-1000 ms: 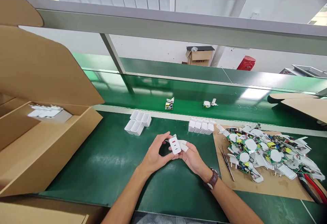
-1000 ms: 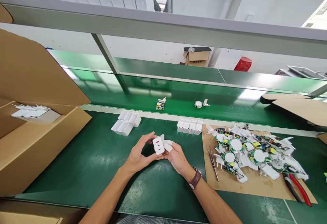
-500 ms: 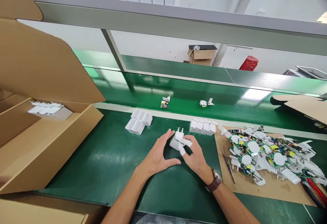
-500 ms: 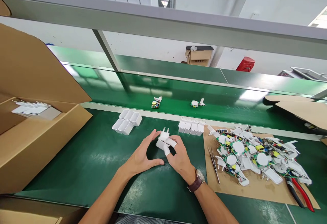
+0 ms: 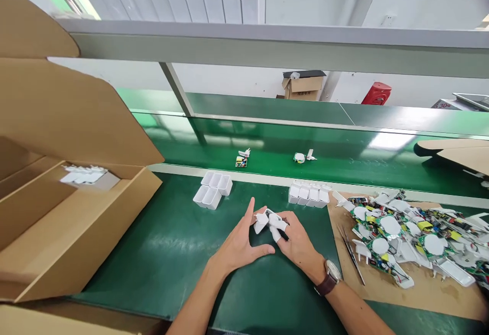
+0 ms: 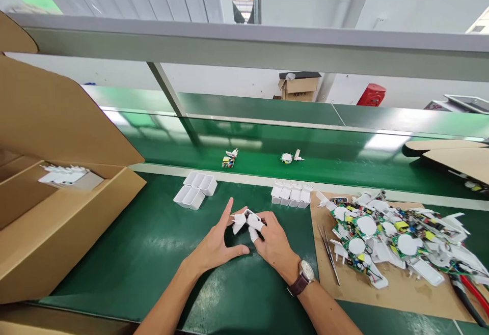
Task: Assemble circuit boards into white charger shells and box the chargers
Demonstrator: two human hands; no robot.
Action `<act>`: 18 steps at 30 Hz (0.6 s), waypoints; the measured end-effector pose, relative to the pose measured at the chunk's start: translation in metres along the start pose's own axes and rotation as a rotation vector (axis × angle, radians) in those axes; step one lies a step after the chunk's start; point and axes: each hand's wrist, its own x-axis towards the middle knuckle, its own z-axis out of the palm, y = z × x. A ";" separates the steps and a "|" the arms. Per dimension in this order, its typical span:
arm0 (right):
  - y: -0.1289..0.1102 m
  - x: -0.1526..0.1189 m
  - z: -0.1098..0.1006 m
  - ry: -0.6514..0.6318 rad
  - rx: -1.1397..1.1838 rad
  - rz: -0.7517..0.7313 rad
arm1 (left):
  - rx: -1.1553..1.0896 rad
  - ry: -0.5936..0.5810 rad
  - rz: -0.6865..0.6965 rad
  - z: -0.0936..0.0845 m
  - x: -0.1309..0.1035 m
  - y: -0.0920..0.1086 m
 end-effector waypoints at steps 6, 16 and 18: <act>-0.004 -0.002 0.003 0.029 0.011 0.002 | 0.003 0.168 0.077 -0.010 0.006 0.008; -0.002 -0.012 0.005 0.039 0.089 0.049 | 0.810 0.204 -0.007 -0.095 0.135 0.056; -0.002 -0.013 0.005 0.035 0.098 0.060 | 0.894 0.175 -0.161 -0.114 0.170 0.047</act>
